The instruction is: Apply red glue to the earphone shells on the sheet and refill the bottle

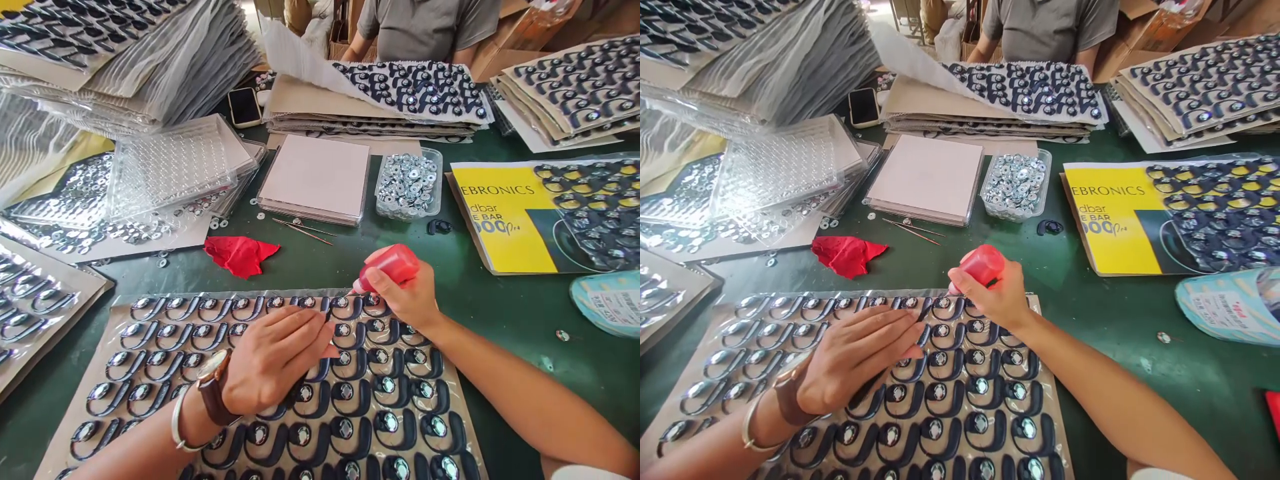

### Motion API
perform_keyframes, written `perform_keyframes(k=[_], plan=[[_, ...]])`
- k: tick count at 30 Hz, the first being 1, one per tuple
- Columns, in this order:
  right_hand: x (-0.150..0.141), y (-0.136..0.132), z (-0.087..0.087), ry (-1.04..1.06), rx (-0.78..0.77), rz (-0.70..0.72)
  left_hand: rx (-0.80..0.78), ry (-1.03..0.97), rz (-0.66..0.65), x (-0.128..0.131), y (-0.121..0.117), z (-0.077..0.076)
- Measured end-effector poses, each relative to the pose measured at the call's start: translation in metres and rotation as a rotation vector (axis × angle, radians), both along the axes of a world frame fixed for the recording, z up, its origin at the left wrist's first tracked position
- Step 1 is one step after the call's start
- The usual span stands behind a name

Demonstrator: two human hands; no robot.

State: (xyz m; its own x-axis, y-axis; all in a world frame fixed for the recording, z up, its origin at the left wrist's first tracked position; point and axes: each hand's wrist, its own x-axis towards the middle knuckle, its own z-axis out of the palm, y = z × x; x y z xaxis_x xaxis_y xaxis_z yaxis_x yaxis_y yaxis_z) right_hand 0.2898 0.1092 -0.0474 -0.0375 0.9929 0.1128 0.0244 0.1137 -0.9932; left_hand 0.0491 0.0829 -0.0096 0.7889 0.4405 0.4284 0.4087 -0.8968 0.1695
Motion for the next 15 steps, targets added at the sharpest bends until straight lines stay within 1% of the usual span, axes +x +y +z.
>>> perform_keyframes(k=[3, 6, 9, 15], plan=[[-0.001, -0.001, -0.005, -0.083, 0.038, 0.019, 0.015, 0.014, -0.024, 0.012, 0.003, -0.004], [0.0, -0.002, -0.007, -0.129, 0.007, 0.051, 0.043, 0.025, -0.04, 0.017, 0.002, -0.007], [-0.002, -0.004, -0.005, -0.173, -0.021, 0.074, 0.08, 0.036, -0.047, 0.02, -0.002, -0.008], [-0.004, -0.003, -0.003, -0.281, 0.079, 0.054, 0.142, 0.046, -0.036, 0.028, -0.012, -0.009]])
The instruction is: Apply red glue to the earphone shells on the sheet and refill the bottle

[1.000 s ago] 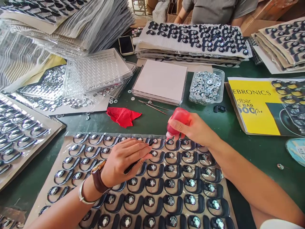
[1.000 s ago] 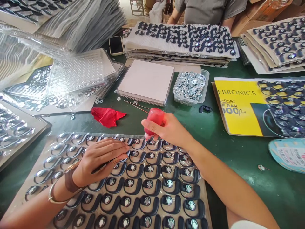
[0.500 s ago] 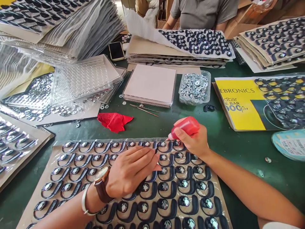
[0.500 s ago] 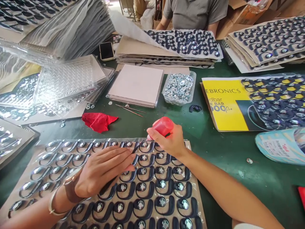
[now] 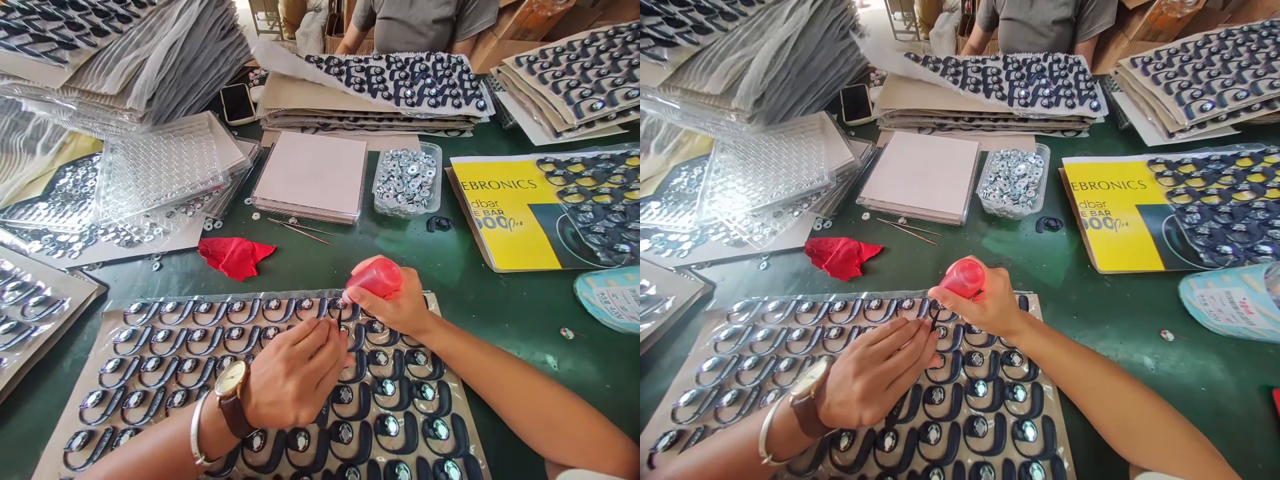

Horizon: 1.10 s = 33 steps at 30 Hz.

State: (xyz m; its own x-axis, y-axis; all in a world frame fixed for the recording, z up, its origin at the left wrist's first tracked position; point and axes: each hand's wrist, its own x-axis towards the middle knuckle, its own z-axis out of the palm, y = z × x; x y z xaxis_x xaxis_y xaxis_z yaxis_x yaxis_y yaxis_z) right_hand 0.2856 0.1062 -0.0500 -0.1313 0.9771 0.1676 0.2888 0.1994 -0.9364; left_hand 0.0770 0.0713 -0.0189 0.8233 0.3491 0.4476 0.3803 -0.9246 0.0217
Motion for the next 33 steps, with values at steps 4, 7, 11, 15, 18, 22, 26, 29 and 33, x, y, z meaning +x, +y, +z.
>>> perform_keyframes(k=[4, 7, 11, 15, 18, 22, 26, 29, 33], plan=[[0.002, 0.001, -0.003, -0.07, 0.021, -0.043, -0.002, 0.006, 0.001, 0.001, -0.001, -0.001], [0.002, 0.001, -0.005, -0.073, 0.008, -0.057, -0.016, 0.006, 0.002, -0.001, 0.0, -0.001], [0.002, 0.001, -0.005, -0.065, -0.015, -0.064, -0.032, 0.004, -0.005, -0.001, 0.001, -0.001], [0.001, 0.002, -0.002, -0.055, -0.007, -0.076, -0.039, 0.009, -0.009, -0.001, 0.002, 0.001], [0.002, 0.003, 0.0, -0.061, -0.012, -0.084, -0.039, 0.014, -0.013, -0.002, 0.003, 0.002], [0.003, 0.004, 0.0, -0.112, 0.012, -0.116, -0.059, 0.023, -0.009, -0.003, 0.005, 0.004], [0.004, 0.003, 0.0, -0.114, 0.013, -0.133, -0.092, 0.02, 0.006, -0.004, 0.007, 0.006], [0.004, 0.002, 0.0, -0.085, 0.027, -0.125, -0.113, -0.005, 0.014, -0.004, 0.009, 0.007], [0.004, 0.002, 0.0, -0.081, 0.029, -0.12, -0.135, -0.012, 0.008, -0.004, 0.009, 0.006]])
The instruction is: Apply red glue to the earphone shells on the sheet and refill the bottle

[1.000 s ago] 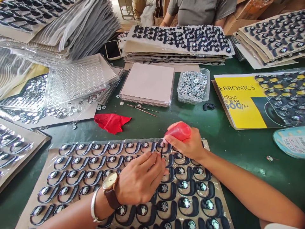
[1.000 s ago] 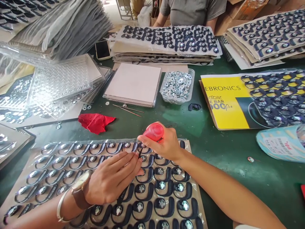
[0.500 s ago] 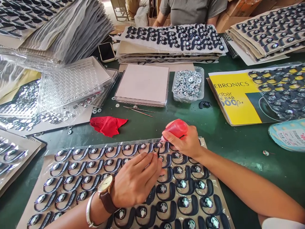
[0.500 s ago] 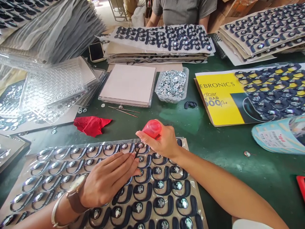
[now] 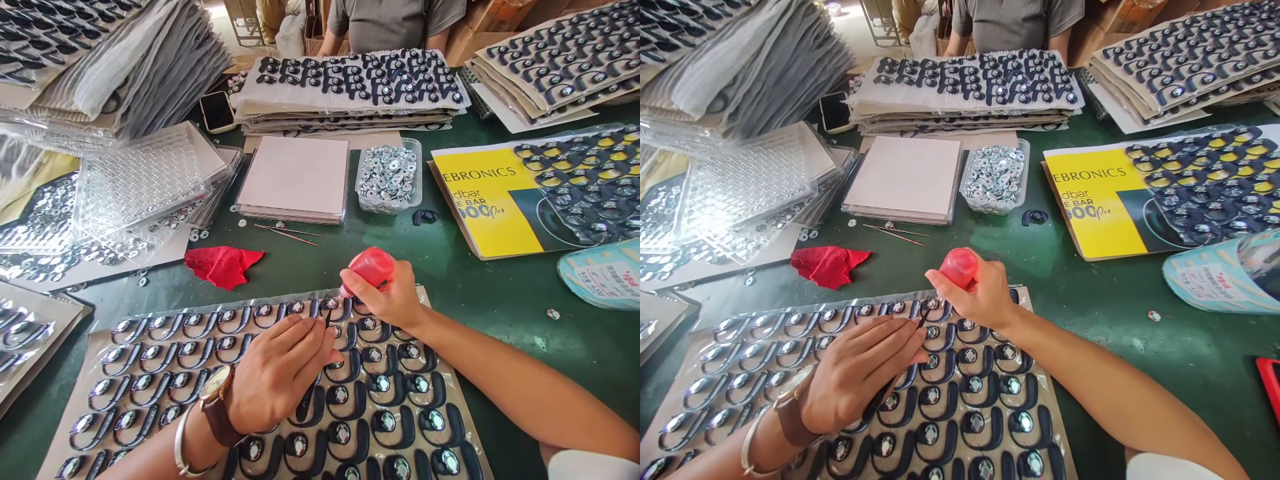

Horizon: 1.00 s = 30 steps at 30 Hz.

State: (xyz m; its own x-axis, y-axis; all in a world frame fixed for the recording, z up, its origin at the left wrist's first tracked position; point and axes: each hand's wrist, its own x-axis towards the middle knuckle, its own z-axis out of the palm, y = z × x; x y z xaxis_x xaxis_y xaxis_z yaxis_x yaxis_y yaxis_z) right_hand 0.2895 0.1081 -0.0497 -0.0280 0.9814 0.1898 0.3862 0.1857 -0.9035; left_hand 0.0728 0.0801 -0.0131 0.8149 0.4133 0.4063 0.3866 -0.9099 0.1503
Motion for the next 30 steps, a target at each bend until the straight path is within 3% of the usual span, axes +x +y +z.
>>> perform_keyframes(k=[14, 20, 30], plan=[[0.001, -0.001, 0.002, 0.008, -0.001, 0.01, -0.104, -0.048, 0.024, -0.003, 0.001, -0.004], [0.001, -0.001, 0.002, 0.0, 0.017, 0.02, -0.168, -0.099, 0.025, -0.001, 0.007, 0.002], [0.001, -0.003, 0.0, 0.083, -0.08, 0.122, -0.426, -0.281, 0.089, -0.011, 0.017, -0.004]])
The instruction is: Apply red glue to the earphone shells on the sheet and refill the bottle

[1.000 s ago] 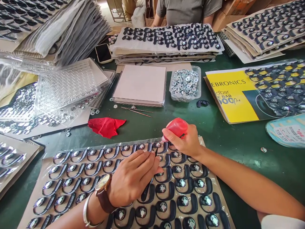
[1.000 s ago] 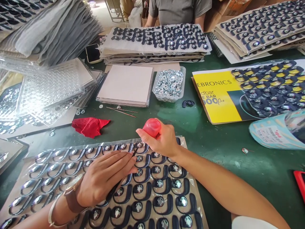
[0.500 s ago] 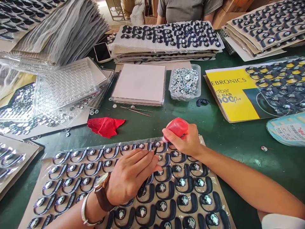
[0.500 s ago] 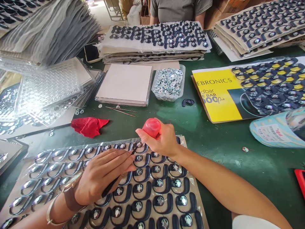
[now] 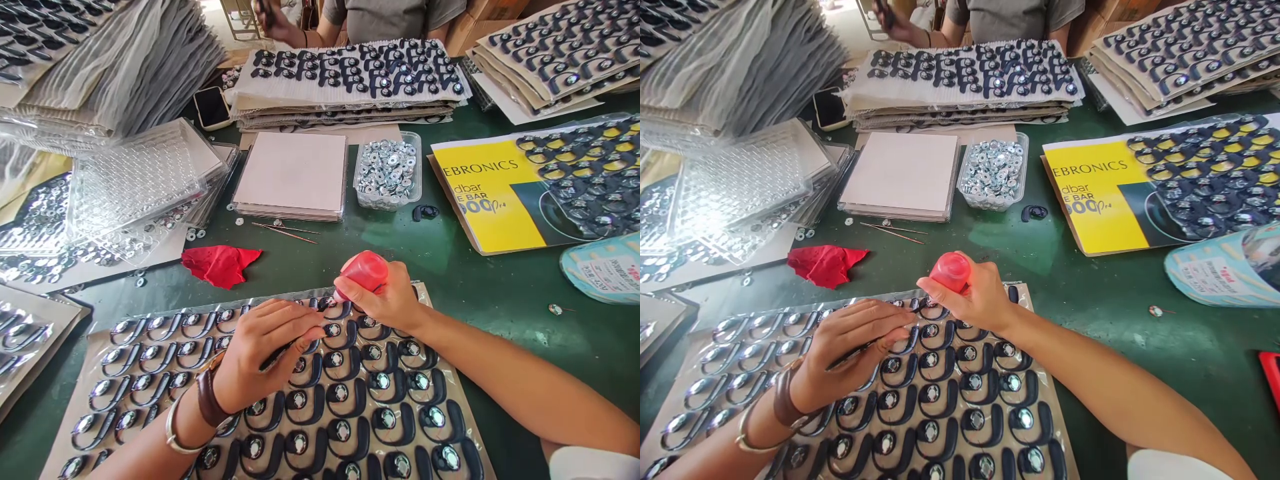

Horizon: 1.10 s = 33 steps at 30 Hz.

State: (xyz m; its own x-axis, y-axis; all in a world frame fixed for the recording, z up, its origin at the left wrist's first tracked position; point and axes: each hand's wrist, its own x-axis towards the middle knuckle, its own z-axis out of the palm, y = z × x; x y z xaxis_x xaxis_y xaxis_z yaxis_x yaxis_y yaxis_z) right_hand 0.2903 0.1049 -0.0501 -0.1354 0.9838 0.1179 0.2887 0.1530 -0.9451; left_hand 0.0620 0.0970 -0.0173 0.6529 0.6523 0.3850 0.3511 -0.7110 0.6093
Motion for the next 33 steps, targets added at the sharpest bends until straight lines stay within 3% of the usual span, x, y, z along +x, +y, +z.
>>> perform_keyframes(k=[6, 10, 14, 18, 23, 33], plan=[[-0.001, -0.001, 0.001, 0.045, -0.019, -0.014, -0.037, -0.057, 0.016, -0.002, 0.003, -0.005], [0.008, 0.0, 0.024, 0.185, -0.077, -0.047, 0.005, -0.025, 0.023, -0.003, 0.001, -0.001], [0.016, -0.006, 0.044, 0.211, -0.228, 0.046, 0.208, 0.097, -0.06, -0.005, -0.013, 0.01], [0.011, -0.025, 0.031, 0.148, -0.169, 0.022, 0.398, 0.196, -0.131, -0.005, -0.035, 0.014], [0.001, -0.037, 0.003, 0.136, -0.116, 0.031, 0.421, 0.24, -0.13, -0.003, -0.048, 0.003], [-0.003, -0.034, -0.002, 0.051, -0.022, 0.039, 0.514, 0.299, -0.143, -0.002, -0.065, -0.007]])
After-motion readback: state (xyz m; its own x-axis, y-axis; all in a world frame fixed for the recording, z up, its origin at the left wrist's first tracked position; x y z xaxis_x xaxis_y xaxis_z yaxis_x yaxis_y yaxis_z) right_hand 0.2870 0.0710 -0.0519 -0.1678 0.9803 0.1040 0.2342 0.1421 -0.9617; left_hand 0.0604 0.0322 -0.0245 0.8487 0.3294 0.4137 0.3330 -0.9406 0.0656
